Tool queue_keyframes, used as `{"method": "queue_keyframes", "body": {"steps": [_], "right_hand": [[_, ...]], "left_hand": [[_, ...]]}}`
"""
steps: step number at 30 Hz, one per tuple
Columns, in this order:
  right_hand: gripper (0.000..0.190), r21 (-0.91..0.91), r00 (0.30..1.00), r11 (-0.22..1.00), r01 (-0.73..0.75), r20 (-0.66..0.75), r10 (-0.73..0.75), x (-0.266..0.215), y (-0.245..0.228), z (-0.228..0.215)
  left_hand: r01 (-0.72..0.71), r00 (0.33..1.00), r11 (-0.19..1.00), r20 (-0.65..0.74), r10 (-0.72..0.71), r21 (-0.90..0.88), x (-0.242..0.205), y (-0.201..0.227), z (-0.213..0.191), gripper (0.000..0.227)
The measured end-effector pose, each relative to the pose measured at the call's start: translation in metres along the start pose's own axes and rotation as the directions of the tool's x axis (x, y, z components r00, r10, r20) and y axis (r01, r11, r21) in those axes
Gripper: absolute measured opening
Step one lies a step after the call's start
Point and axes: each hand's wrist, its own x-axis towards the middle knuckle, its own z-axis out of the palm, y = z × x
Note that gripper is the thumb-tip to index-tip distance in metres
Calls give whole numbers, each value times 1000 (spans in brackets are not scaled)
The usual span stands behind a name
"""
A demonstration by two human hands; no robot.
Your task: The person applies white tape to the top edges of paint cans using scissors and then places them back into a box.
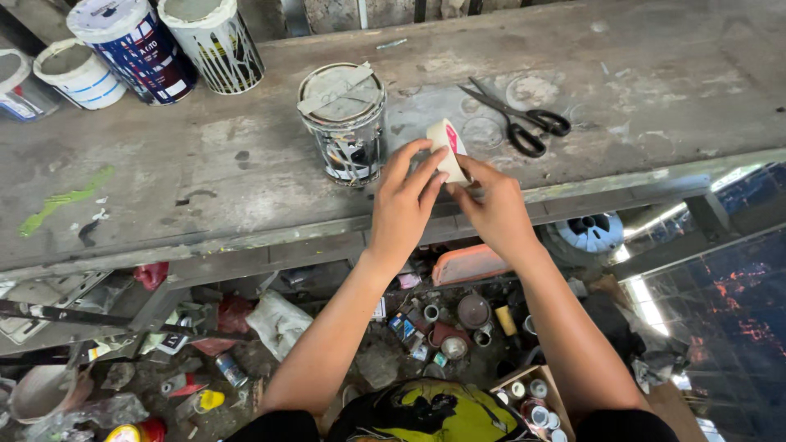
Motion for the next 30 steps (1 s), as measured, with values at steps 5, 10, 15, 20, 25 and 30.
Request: {"method": "queue_keyframes", "body": {"steps": [5, 10, 15, 20, 25, 30], "right_hand": [[39, -110, 987, 989, 103, -110, -115, -5, -9, 14], [29, -268, 968, 941, 205, -87, -235, -8, -25, 10], [27, -201, 965, 954, 223, -90, -245, -13, -22, 10], [26, -161, 973, 979, 125, -173, -152, 12, -6, 10], [17, 348, 984, 937, 30, 155, -89, 12, -1, -7], [23, 309, 978, 942, 133, 112, -175, 15, -2, -20]], "left_hand": [[-72, 996, 997, -47, 73, 18, 2, 1, -11, 26], [77, 997, 984, 9, -76, -164, 5, -1, -17, 16], [-2, 1000, 994, 1, 2, -109, 11, 5, -26, 12], [-49, 999, 998, 6, 49, -32, 20, 17, -23, 14], [108, 993, 985, 55, -101, -135, 57, 6, -30, 8], [138, 990, 971, 58, -129, -195, 56, 12, -41, 8]]}}
